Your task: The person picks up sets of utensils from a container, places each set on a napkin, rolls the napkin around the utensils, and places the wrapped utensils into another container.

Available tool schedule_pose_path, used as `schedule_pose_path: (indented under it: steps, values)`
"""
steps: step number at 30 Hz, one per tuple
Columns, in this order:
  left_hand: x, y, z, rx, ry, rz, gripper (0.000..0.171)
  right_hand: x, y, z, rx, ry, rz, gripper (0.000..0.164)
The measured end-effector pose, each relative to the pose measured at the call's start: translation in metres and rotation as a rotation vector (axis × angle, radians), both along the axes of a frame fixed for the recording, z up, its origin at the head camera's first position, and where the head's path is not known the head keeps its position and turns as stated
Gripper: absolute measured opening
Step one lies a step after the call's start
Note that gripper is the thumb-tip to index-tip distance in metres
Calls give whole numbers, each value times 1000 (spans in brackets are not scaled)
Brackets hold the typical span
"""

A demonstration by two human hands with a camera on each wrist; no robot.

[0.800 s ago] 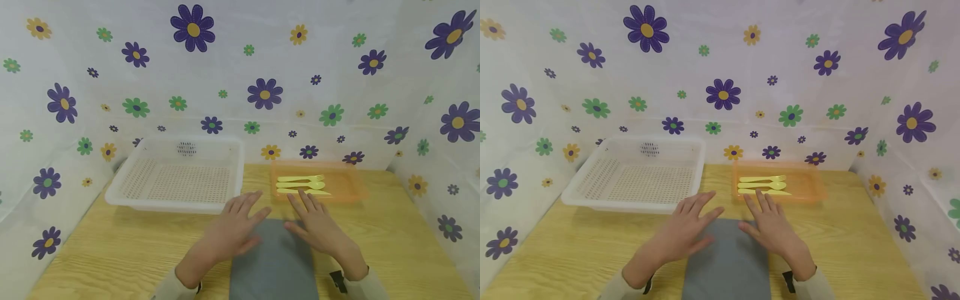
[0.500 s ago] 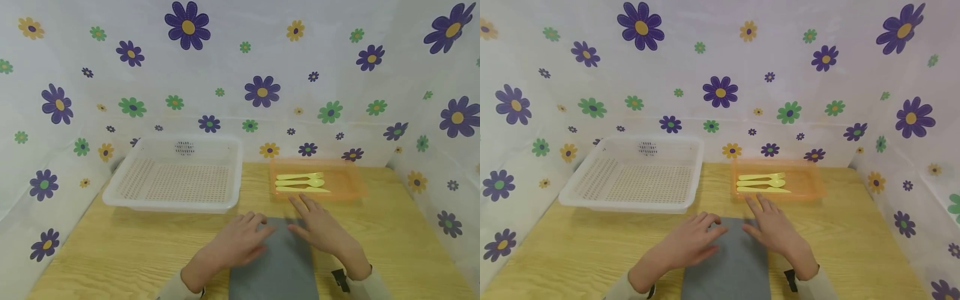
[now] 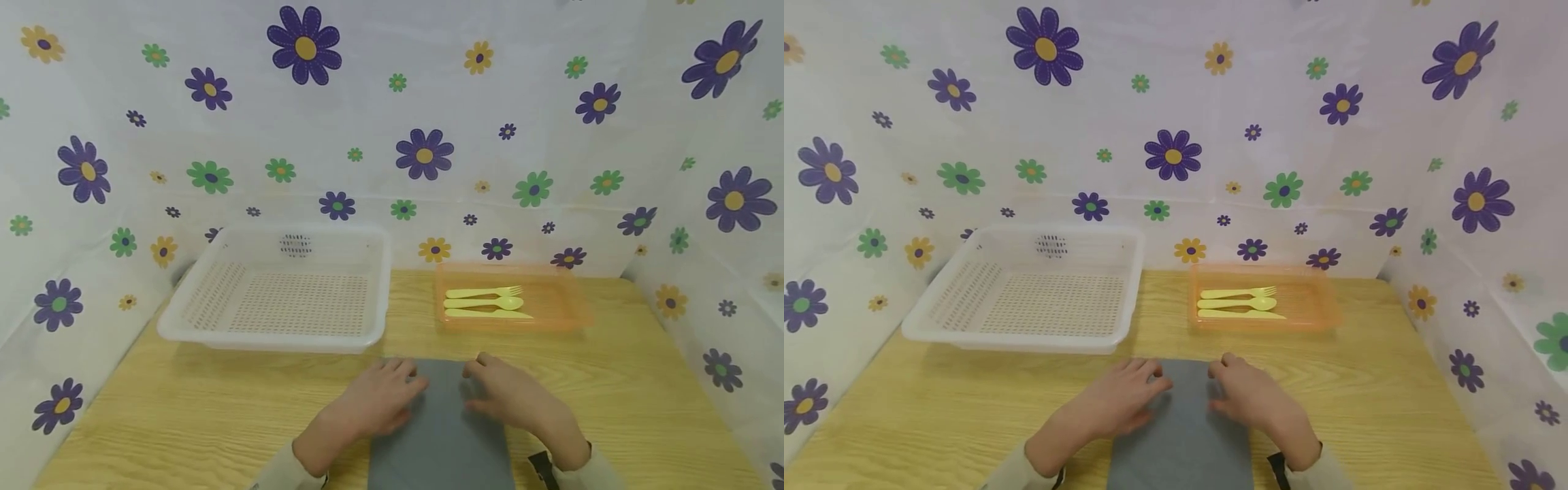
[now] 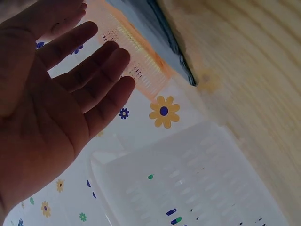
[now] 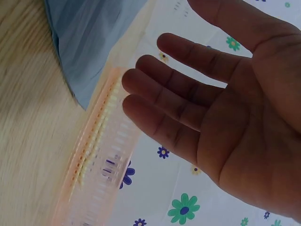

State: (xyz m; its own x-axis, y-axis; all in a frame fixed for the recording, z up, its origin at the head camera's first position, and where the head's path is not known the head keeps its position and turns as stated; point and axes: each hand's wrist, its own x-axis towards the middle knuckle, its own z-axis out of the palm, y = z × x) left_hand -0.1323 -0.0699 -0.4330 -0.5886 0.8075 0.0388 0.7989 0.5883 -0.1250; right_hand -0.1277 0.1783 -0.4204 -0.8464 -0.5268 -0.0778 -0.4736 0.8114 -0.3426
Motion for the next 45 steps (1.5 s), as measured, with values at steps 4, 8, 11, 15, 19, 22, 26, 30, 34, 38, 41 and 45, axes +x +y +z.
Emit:
schedule_pose_path:
  steps: [4, 8, 11, 15, 19, 22, 26, 30, 34, 38, 41, 45]
  values:
    - [3, 0, -3, -60, -34, 43, 47, 6, -8, 2, 10, -96, 8, 40]
    - [5, 3, -7, -72, -89, 88, 43, 9, -12, -4, 44, -120, 27, 42]
    - [7, 4, -6, -74, -112, 109, 42, 9, -14, -10, 59, -89, 32, 42]
    - [10, 3, -7, -85, -129, 136, 43, 10, -20, -14, 70, -90, 12, 42]
    - [11, 4, -7, -87, -148, 149, 42, 13, -22, -13, 98, -84, -2, 41]
    - [12, 6, -8, -77, -166, 154, 42, 16, -26, -14, 117, -58, 24, 40]
    - [12, 8, -9, -63, -195, 181, 45, 18, -31, -17, 120, -29, 66, 40]
    - [12, 12, -8, -69, -199, 188, 50, 18, -32, -19, 122, -63, 58, 45]
    - [17, 11, -10, -62, -243, 184, 54, 23, -33, -20, 106, -136, 51, 64]
    - [18, 11, -11, -49, -296, 177, 57, 25, -33, -21, 115, -142, 63, 69]
    - [17, 11, -12, -51, -303, 182, 57, 24, -34, -22, 120, -121, 64, 70]
    - [14, 12, -11, -62, -294, 186, 56, 23, -34, -20, 116, -101, 46, 71]
